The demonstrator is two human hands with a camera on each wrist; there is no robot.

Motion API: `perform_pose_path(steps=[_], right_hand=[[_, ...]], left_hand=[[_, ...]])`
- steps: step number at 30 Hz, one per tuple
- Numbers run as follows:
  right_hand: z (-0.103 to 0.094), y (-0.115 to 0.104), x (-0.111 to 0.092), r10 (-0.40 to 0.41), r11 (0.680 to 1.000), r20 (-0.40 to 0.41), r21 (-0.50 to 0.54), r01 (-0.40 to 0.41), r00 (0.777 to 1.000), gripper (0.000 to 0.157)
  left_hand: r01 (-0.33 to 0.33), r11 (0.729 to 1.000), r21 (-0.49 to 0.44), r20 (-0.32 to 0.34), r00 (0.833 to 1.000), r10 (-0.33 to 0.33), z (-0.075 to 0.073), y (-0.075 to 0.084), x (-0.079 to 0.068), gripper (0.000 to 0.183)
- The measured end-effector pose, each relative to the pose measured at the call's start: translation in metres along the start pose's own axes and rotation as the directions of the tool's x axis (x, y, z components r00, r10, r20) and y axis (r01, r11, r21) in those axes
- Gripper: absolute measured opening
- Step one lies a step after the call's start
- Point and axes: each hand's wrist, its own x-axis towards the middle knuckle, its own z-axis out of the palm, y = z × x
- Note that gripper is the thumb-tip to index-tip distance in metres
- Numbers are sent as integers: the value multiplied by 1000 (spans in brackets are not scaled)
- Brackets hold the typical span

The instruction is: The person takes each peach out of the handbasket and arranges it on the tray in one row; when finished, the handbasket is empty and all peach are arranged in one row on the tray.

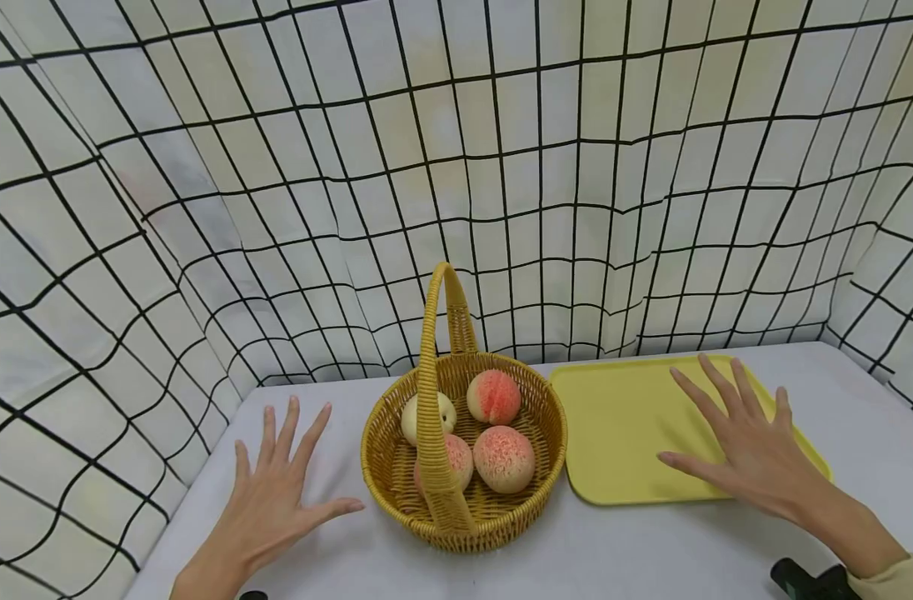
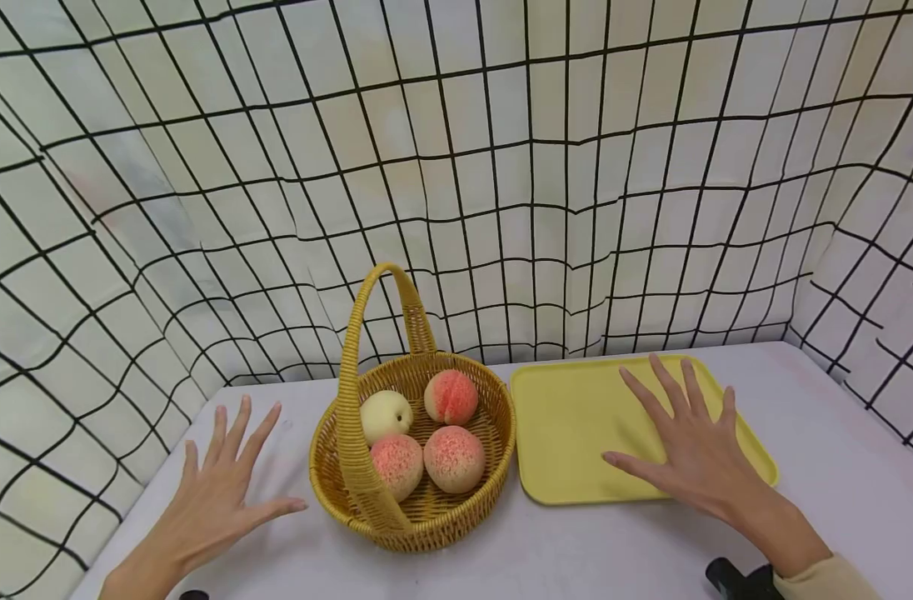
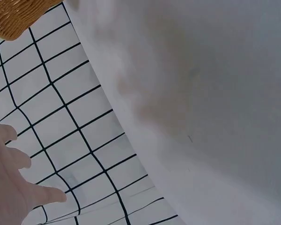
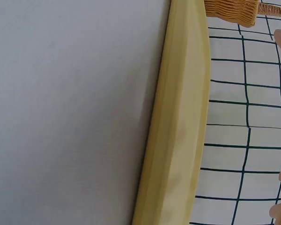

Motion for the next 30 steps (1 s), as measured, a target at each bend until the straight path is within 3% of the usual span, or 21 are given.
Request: perform_pose_path(steps=[5, 9, 11, 14, 18, 23, 26, 30], right_hand=[[-1, -11, 9, -27, 1000, -16, 8, 27, 1000, 105], [-1, -30, 23, -90, 994, -50, 54, 93, 995, 103], [-1, -43, 33, -146, 984, -76, 91, 153, 986, 101], [-4, -65, 48, -230, 955, -94, 171, 244, 969, 99], [-9, -93, 66, -312, 880, -18, 370, 297, 950, 95], [-6, -120, 86, -404, 734, 119, 634, 244, 907, 83], [2, -129, 97, -461, 661, 125, 709, 246, 879, 82], [15, -133, 106, -493, 605, 153, 768, 210, 857, 80]], left_hand=[[-38, 997, -73, -4, 999, 38, -4, 6, 2, 122], [-32, 974, -224, 18, 999, 37, -3, 16, 6, 119], [-37, 938, -345, 26, 998, 49, -1, 21, 9, 115], [-52, 851, -523, 26, 997, 77, 5, 27, 14, 108], [-32, 738, -674, 42, 996, 81, 14, 32, 19, 97], [58, 641, -765, 119, 991, 52, 23, 35, 23, 95], [113, 615, -780, 172, 984, 37, 27, 37, 26, 101], [164, 632, -758, 229, 973, 22, 30, 40, 30, 113]])
